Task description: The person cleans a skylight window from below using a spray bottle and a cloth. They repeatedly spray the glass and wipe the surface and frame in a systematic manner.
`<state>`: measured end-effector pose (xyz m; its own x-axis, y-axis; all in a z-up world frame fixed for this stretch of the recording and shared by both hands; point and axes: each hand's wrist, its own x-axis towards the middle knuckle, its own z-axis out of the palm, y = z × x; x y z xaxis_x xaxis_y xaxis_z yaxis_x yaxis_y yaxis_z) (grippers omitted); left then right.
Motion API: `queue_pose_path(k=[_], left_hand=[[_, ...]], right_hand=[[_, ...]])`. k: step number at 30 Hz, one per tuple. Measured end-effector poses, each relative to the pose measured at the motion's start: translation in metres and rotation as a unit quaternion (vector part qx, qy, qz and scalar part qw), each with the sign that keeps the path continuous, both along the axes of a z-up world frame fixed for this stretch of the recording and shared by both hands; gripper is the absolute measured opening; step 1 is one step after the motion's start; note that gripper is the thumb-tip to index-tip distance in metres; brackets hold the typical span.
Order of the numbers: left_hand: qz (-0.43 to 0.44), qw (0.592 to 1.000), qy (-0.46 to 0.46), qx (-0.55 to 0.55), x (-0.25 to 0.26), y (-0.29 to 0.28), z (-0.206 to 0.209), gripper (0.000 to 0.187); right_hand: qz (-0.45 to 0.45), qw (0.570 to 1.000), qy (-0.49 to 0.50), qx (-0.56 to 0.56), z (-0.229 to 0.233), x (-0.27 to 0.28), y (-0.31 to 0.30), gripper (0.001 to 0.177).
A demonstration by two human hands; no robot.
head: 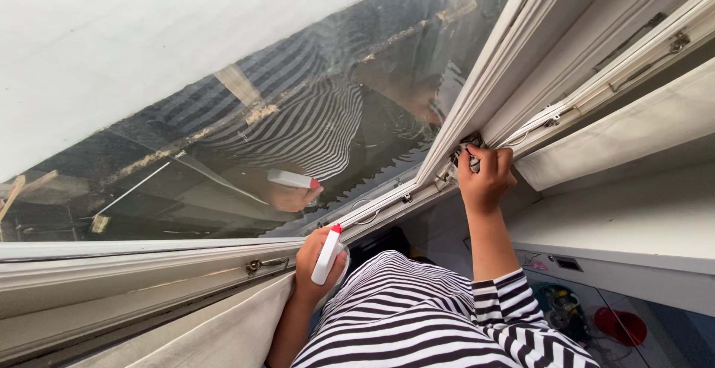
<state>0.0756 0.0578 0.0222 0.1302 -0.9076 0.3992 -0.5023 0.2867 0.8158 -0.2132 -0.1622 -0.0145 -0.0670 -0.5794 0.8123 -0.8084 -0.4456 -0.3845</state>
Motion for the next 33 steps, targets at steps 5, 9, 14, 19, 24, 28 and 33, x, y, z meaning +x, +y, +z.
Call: queue_pose_path(k=[5,9,14,19,24,28,33], left_hand=[[0.014,1.000,-0.009,0.027,0.008,0.008,-0.001,0.026],[0.000,1.000,-0.016,-0.004,0.012,0.012,-0.002,0.026],[-0.004,0.999,-0.036,-0.007,0.012,0.014,-0.006,0.024],[-0.006,1.000,-0.013,-0.003,0.011,0.011,-0.004,0.022],[-0.020,0.999,-0.019,-0.028,0.009,0.010,-0.006,0.024],[-0.010,0.999,-0.039,-0.028,0.005,0.010,-0.007,0.028],[-0.009,0.999,-0.033,-0.014,0.002,0.005,-0.007,0.036]], right_hand=[[-0.007,0.999,0.015,0.034,-0.006,0.009,0.012,0.020],[0.018,1.000,-0.009,0.010,0.007,-0.002,0.010,0.022],[0.014,1.000,-0.001,-0.006,0.006,-0.006,0.005,0.021],[-0.007,1.000,0.001,0.013,-0.016,0.012,0.008,0.020],[0.018,0.999,-0.002,0.051,-0.016,-0.002,0.015,0.020],[-0.003,1.000,0.014,0.013,-0.010,-0.012,0.008,0.018],[-0.021,0.998,0.043,0.044,-0.018,0.009,0.006,0.018]])
